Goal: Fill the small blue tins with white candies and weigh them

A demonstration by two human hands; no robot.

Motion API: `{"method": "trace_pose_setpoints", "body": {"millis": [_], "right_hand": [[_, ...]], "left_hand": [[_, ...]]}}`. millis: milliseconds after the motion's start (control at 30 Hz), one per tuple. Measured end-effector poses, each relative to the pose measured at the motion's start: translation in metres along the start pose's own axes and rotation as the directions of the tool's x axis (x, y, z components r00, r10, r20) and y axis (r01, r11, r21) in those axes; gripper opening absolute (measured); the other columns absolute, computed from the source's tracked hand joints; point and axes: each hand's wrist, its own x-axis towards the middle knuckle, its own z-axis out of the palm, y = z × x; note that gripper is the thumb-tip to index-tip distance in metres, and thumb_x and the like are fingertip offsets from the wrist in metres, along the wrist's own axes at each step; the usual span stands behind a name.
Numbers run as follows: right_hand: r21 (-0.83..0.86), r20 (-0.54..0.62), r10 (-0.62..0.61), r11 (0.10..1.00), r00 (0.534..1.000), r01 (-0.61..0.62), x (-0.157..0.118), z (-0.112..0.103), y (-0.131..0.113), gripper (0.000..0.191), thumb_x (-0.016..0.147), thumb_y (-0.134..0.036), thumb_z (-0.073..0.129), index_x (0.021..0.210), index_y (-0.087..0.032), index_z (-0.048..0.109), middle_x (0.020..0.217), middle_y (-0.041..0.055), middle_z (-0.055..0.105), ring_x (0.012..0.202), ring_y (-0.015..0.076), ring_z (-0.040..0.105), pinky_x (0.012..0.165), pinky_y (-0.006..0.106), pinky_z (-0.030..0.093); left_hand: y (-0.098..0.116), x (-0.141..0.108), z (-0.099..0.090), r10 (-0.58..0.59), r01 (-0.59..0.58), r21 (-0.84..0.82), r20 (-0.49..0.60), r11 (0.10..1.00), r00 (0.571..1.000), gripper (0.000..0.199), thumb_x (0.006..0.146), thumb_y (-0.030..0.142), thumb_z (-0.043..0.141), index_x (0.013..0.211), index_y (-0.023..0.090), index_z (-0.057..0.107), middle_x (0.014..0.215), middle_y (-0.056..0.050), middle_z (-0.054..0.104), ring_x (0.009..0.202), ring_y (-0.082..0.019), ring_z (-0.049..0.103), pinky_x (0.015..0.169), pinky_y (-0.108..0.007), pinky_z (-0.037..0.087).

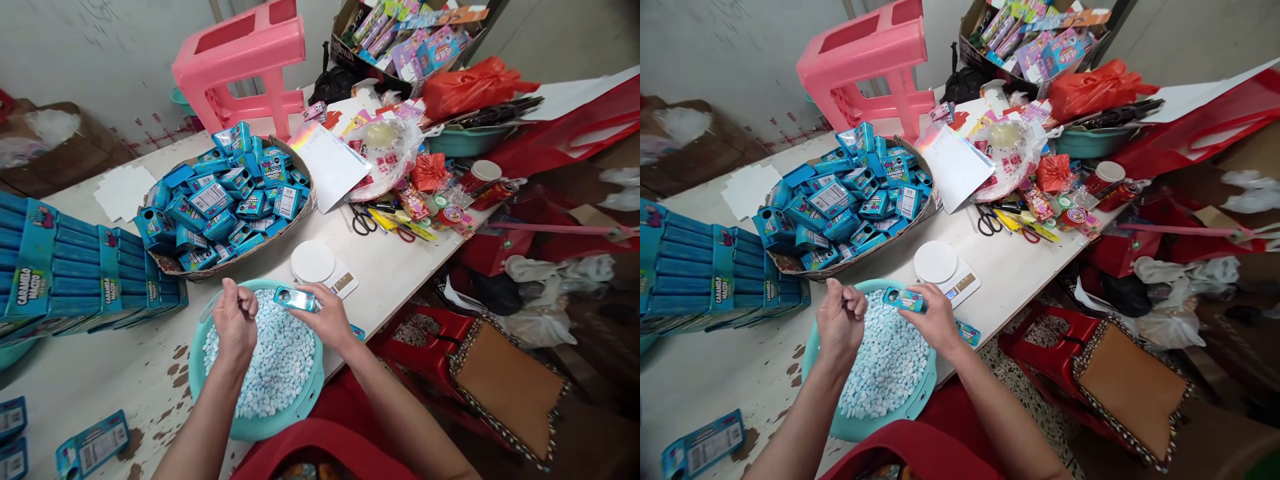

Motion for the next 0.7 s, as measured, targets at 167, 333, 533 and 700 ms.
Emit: {"method": "trace_pose_setpoints", "body": {"millis": [167, 333, 533, 700], "right_hand": [[0.006, -0.15, 0.022, 1.0, 0.988, -0.021, 0.032, -0.023, 0.039, 0.035, 0.071, -0.025, 0.073, 0.104, -0.024, 0.065, 0.103, 0.0031, 0.063, 0.099, 0.0206, 0.059, 0.086, 0.032, 0.047], [0.009, -0.212, 0.077, 0.997, 0.974, -0.077, 0.061, -0.025, 0.09, 0.033, 0.068, -0.031, 0.073, 0.1, -0.021, 0.067, 0.097, 0.0051, 0.064, 0.095, 0.0236, 0.061, 0.087, 0.038, 0.047], [0.033, -0.236, 0.09, 0.996, 0.968, -0.085, 0.056, -0.04, 0.095, 0.056, 0.067, -0.037, 0.074, 0.119, -0.024, 0.057, 0.12, 0.0078, 0.058, 0.113, 0.0244, 0.053, 0.098, 0.041, 0.042], [0.14, -0.415, 0.259, 0.965, 0.872, -0.22, 0.018, -0.082, 0.104, 0.046, 0.076, -0.043, 0.065, 0.115, -0.02, 0.058, 0.116, 0.0123, 0.062, 0.103, 0.0236, 0.06, 0.09, 0.043, 0.048]], "left_hand": [[-0.044, 0.004, -0.048, -0.003, -0.19, 0.721, 0.257, 0.666, 0.966, 0.035, 0.071, 0.052, 0.063, 0.088, 0.022, 0.066, 0.105, -0.008, 0.062, 0.104, -0.027, 0.053, 0.089, -0.042, 0.042], [-0.067, 0.0, -0.053, -0.111, -0.151, 0.744, 0.29, 0.651, 0.95, 0.037, 0.08, 0.051, 0.051, 0.099, 0.022, 0.064, 0.113, -0.008, 0.06, 0.107, -0.027, 0.055, 0.093, -0.042, 0.042], [-0.069, 0.002, -0.044, -0.135, -0.096, 0.66, 0.29, 0.745, 0.947, 0.035, 0.079, 0.049, 0.054, 0.095, 0.02, 0.065, 0.104, -0.007, 0.065, 0.099, -0.024, 0.059, 0.088, -0.036, 0.045], [-0.07, 0.005, -0.046, -0.145, -0.036, 0.62, 0.24, 0.784, 0.96, 0.037, 0.077, 0.05, 0.057, 0.092, 0.018, 0.065, 0.096, -0.007, 0.067, 0.093, -0.023, 0.06, 0.085, -0.034, 0.045]]}}
